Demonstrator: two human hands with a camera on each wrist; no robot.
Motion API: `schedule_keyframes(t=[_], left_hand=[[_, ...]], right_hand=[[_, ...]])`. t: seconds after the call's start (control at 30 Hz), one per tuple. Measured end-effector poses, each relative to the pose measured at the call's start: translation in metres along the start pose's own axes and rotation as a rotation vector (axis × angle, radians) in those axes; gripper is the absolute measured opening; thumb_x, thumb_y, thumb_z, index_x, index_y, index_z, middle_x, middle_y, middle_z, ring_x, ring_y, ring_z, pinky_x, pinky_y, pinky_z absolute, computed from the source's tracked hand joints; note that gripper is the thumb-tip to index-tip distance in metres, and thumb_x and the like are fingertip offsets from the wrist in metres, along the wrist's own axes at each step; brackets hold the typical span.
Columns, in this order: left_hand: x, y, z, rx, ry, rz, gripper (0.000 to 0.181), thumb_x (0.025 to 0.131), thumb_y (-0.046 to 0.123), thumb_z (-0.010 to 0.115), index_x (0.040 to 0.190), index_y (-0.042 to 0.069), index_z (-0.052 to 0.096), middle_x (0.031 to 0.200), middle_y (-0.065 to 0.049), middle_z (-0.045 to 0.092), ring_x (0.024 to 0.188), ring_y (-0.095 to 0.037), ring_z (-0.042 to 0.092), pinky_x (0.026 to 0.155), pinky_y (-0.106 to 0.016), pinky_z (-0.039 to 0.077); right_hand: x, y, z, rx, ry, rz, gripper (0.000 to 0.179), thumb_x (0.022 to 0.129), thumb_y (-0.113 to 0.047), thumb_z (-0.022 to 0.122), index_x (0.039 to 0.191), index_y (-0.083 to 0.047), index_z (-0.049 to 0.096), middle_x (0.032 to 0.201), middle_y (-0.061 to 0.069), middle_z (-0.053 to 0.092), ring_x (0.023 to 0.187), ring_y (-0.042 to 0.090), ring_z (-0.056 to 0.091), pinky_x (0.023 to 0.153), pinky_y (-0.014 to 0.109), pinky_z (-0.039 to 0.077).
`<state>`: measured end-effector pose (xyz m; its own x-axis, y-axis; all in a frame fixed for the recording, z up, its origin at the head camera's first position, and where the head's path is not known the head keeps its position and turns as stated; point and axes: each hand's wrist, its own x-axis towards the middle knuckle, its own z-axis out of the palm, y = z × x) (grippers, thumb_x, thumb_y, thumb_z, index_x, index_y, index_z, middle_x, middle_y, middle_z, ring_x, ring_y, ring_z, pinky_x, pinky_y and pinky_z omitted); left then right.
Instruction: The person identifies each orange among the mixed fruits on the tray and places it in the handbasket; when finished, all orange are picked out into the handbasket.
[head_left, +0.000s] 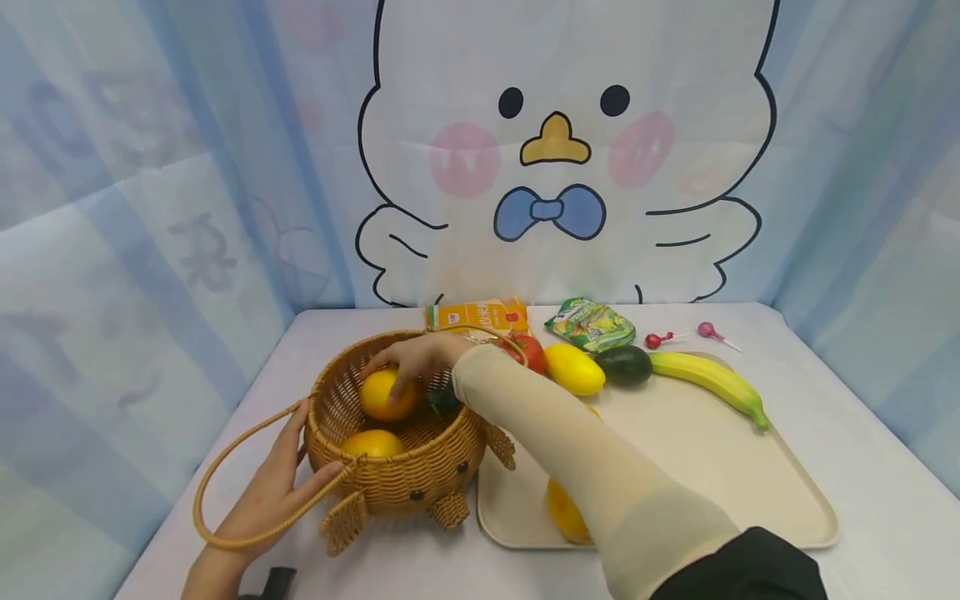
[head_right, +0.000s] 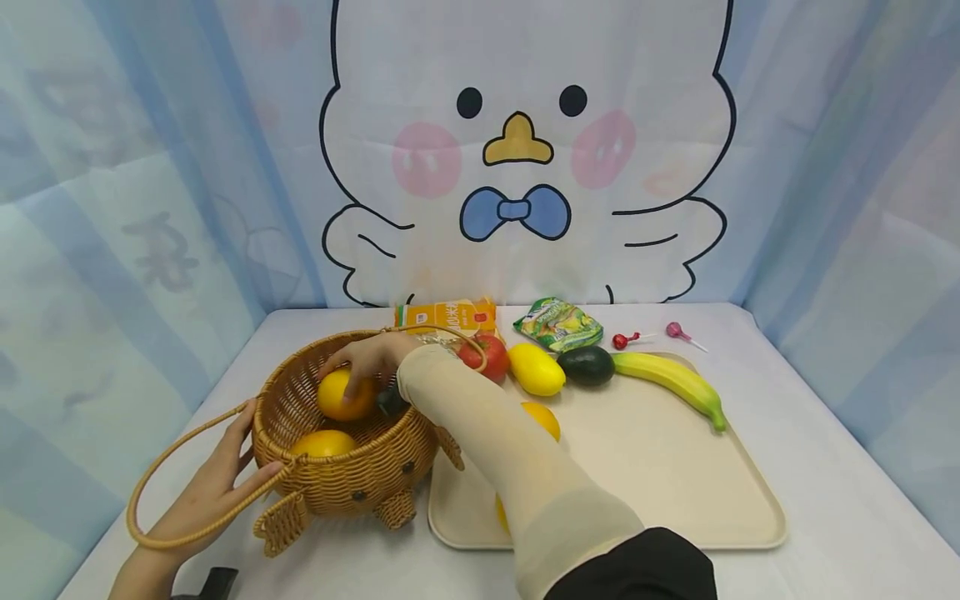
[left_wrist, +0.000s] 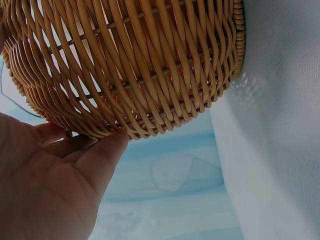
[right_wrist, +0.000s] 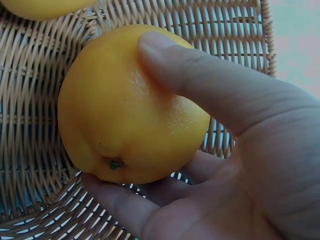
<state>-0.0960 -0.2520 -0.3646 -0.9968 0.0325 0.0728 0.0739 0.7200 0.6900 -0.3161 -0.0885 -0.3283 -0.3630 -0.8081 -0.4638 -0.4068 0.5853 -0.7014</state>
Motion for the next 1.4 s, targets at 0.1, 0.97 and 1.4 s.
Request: schedule_keyframes(t=[0.1, 0.97, 1.4], left_hand=[[0.000, 0.000, 0.000, 0.001, 0.001, -0.002, 0.090, 0.094, 0.044, 0.053, 0.152, 0.020, -0.011, 0.159, -0.017, -0.008, 0.144, -0.044, 0.008, 0.111, -0.063, 0.027], [0.001, -0.001, 0.001, 0.021, 0.005, 0.002, 0.091, 0.094, 0.044, 0.053, 0.151, 0.018, -0.012, 0.159, -0.018, -0.008, 0.144, -0.045, 0.009, 0.110, -0.063, 0.028], [0.001, -0.001, 0.002, 0.011, 0.002, -0.005, 0.090, 0.094, 0.045, 0.053, 0.151, 0.019, -0.012, 0.159, -0.017, -0.009, 0.144, -0.044, 0.009, 0.110, -0.064, 0.027]], right_hand=[[0.000, -0.001, 0.002, -0.015, -0.011, 0.030, 0.062, 0.087, -0.009, 0.065, 0.142, -0.026, 0.043, 0.149, 0.004, 0.030, 0.111, 0.018, 0.047, 0.084, 0.027, 0.053], [0.001, -0.003, 0.010, 0.010, -0.036, 0.147, 0.063, 0.087, -0.011, 0.067, 0.142, -0.029, 0.042, 0.149, 0.002, 0.029, 0.114, 0.019, 0.043, 0.087, 0.036, 0.054], [0.002, -0.001, 0.010, -0.166, -0.017, 0.178, 0.065, 0.088, -0.026, 0.067, 0.144, -0.037, 0.036, 0.156, -0.001, 0.020, 0.132, 0.023, 0.040, 0.089, 0.038, 0.057]])
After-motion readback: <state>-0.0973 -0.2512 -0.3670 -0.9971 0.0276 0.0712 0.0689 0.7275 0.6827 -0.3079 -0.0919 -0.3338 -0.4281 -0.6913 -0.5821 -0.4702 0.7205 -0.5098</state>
